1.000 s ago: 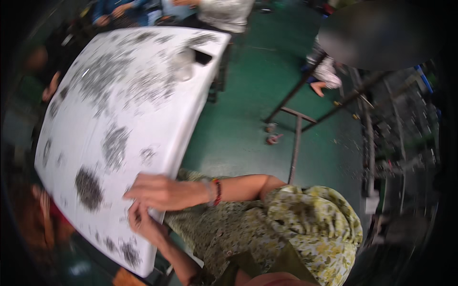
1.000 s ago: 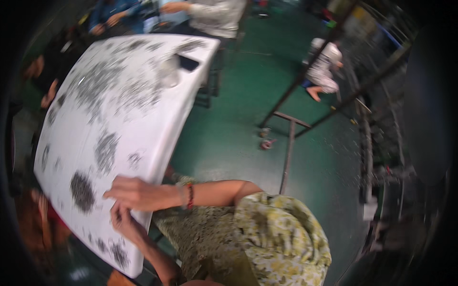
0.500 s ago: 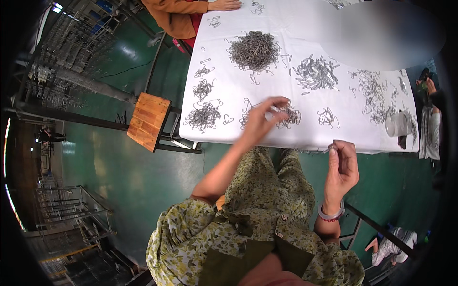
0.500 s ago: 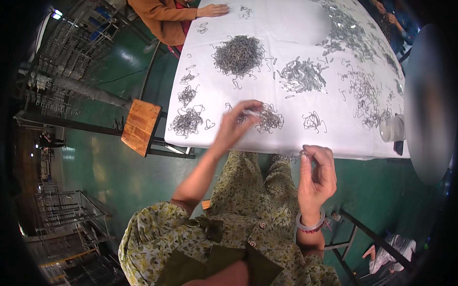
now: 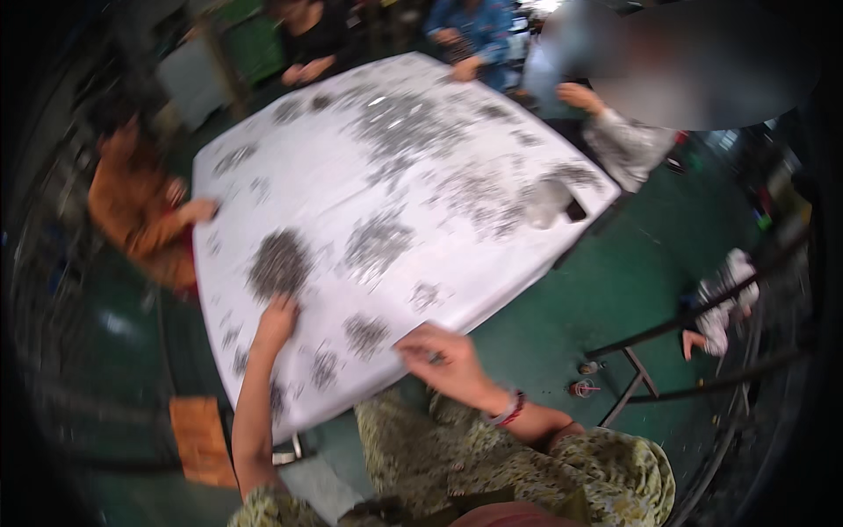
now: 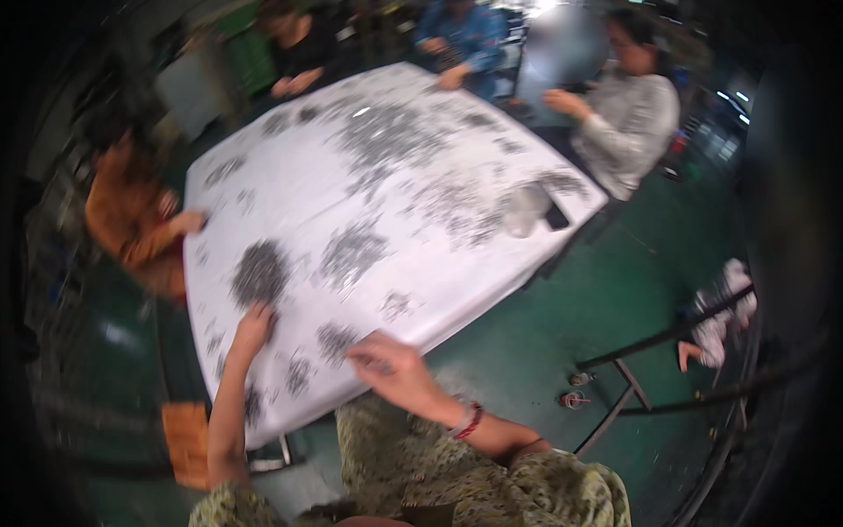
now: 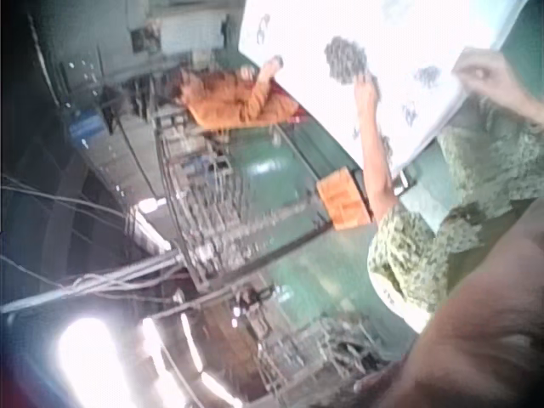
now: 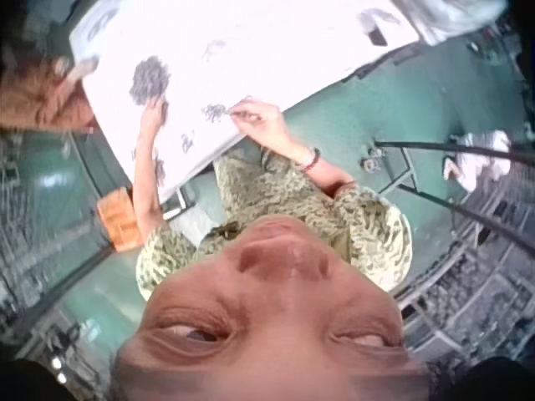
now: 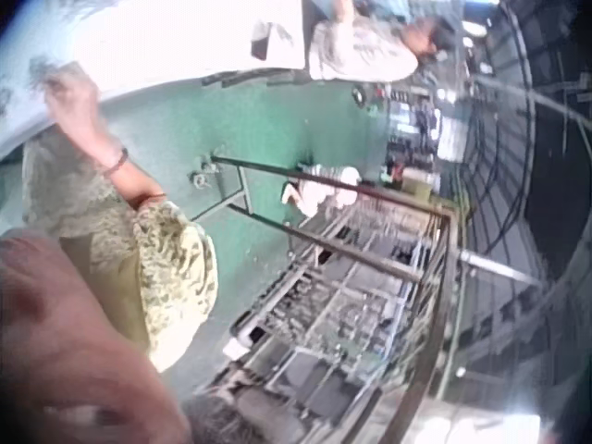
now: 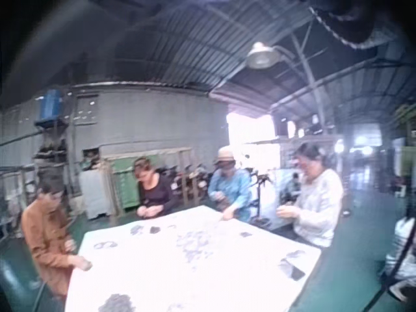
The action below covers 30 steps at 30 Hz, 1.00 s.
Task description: The person repeatedly picks small wire pieces from a table, bends them into loops, and hangs them on a nearby vertical rack. The task is performed by hand without tools, and the person works alongside others in a factory setting.
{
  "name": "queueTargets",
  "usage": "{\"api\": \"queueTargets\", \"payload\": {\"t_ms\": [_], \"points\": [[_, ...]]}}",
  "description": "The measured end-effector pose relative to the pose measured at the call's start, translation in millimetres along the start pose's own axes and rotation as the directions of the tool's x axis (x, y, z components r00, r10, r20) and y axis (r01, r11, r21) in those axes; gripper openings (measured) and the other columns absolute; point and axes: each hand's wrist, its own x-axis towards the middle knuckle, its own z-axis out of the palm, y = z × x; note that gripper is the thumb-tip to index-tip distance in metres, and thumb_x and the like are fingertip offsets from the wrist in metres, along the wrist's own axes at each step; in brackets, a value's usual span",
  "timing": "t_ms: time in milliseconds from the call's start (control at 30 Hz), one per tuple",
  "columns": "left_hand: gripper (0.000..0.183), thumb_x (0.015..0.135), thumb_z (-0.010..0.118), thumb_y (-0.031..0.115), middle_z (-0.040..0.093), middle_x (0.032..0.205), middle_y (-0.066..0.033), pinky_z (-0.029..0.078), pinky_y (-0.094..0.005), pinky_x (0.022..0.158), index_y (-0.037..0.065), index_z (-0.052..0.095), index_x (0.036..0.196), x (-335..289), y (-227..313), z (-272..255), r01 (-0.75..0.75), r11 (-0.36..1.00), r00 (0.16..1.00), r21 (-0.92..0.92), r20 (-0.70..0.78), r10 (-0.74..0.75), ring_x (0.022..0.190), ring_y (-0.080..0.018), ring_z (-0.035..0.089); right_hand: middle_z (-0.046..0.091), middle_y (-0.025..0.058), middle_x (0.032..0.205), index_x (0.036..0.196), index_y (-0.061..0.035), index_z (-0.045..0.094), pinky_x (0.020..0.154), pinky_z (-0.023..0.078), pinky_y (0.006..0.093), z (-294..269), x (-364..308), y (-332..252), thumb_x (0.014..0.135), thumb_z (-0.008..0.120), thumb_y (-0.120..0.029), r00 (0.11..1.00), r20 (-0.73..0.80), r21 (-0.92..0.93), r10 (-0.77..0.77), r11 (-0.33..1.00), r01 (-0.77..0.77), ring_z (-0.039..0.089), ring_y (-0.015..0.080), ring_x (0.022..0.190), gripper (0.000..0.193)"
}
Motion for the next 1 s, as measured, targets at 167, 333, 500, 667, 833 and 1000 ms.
{"api": "queueTargets", "payload": {"t_ms": [167, 333, 500, 667, 833, 1000], "points": [[0.009, 0.086, 0.055, 0.0, 0.059, 0.088, -0.0199, 0.045, -0.0432, 0.075, -0.001, 0.059, 0.094, 26.5, 28.6, -11.4, 0.213, 0.938, 0.949, -0.274, -0.17, -0.265, 0.082, -0.0371, 0.056, 0.063, 0.006, 0.086, 0.1, 0.0004, 0.067, 0.06, 0.046, 0.0236, -7.3, -8.6, 3.1, 0.084, 0.062, 0.001, 1.0, 0.009, 0.076, -0.024, 0.997, 0.024, 0.058, 0.01, 0.072, 0.016], [0.008, 0.088, 0.059, 0.004, 0.064, 0.088, -0.0112, 0.047, -0.0325, 0.07, -0.003, 0.06, 0.092, 35.1, 72.4, -23.3, 0.355, 0.51, 0.817, -0.784, -0.005, -0.576, 0.076, -0.0208, 0.059, 0.064, 0.0069, 0.088, 0.102, -0.0014, 0.068, 0.061, 0.046, 0.0259, -3.8, -12.5, -1.8, 0.086, 0.063, -0.003, 1.0, -0.01, 0.083, -0.008, 0.997, 0.008, 0.058, 0.0124, 0.072, 0.017], [0.006, 0.087, 0.061, 0.002, 0.062, 0.088, -0.0074, 0.046, -0.0271, 0.074, -0.003, 0.059, 0.089, 23.6, 212.4, -111.4, 0.172, -0.015, 0.869, -0.985, 0.159, -0.469, 0.08, -0.0137, 0.056, 0.065, 0.0083, 0.089, 0.102, -0.0006, 0.068, 0.063, 0.047, 0.0266, -5.7, -20.5, 14.3, 0.086, 0.063, -0.004, 0.997, -0.062, 0.039, 0.041, 0.998, -0.039, 0.06, 0.0143, 0.075, 0.017], [0.002, 0.086, 0.062, -0.002, 0.059, 0.101, -0.0102, 0.046, -0.0278, 0.083, -0.003, 0.061, 0.087, 3.7, 266.1, -121.2, 0.083, 0.139, 0.897, -0.987, 0.013, -0.442, 0.091, -0.0152, 0.055, 0.065, 0.0089, 0.088, 0.1, 0.001, 0.068, 0.063, 0.048, 0.0267, -6.8, -22.2, 14.4, 0.085, 0.063, -0.003, 0.994, -0.097, 0.026, 0.047, 0.999, -0.045, 0.062, 0.0153, 0.076, 0.016], [0.005, 0.086, 0.062, -0.002, 0.056, 0.104, -0.0096, 0.045, -0.0265, 0.084, -0.004, 0.062, 0.09, 7.9, 277.2, -109.2, 0.085, 0.119, 0.885, -0.989, 0.02, -0.464, 0.093, -0.015, 0.054, 0.064, 0.0098, 0.087, 0.099, 0.0022, 0.067, 0.063, 0.048, 0.0275, -7.8, -24.9, 10.4, 0.085, 0.063, -0.002, 0.988, -0.154, 0.028, -0.024, 0.999, 0.028, 0.062, 0.0173, 0.076, 0.015], [0.008, 0.088, 0.056, -0.004, 0.058, 0.108, -0.0125, 0.045, -0.0293, 0.088, -0.004, 0.06, 0.095, 9.0, 284.9, -109.6, 0.071, 0.163, 0.817, -0.984, -0.036, -0.576, 0.098, -0.0182, 0.056, 0.064, 0.0103, 0.085, 0.096, 0.0017, 0.068, 0.062, 0.048, 0.0277, -3.0, -19.1, 10.7, 0.082, 0.065, 0.001, 0.983, -0.154, 0.002, -0.103, 0.995, 0.104, 0.062, 0.0178, 0.075, 0.014]]}}
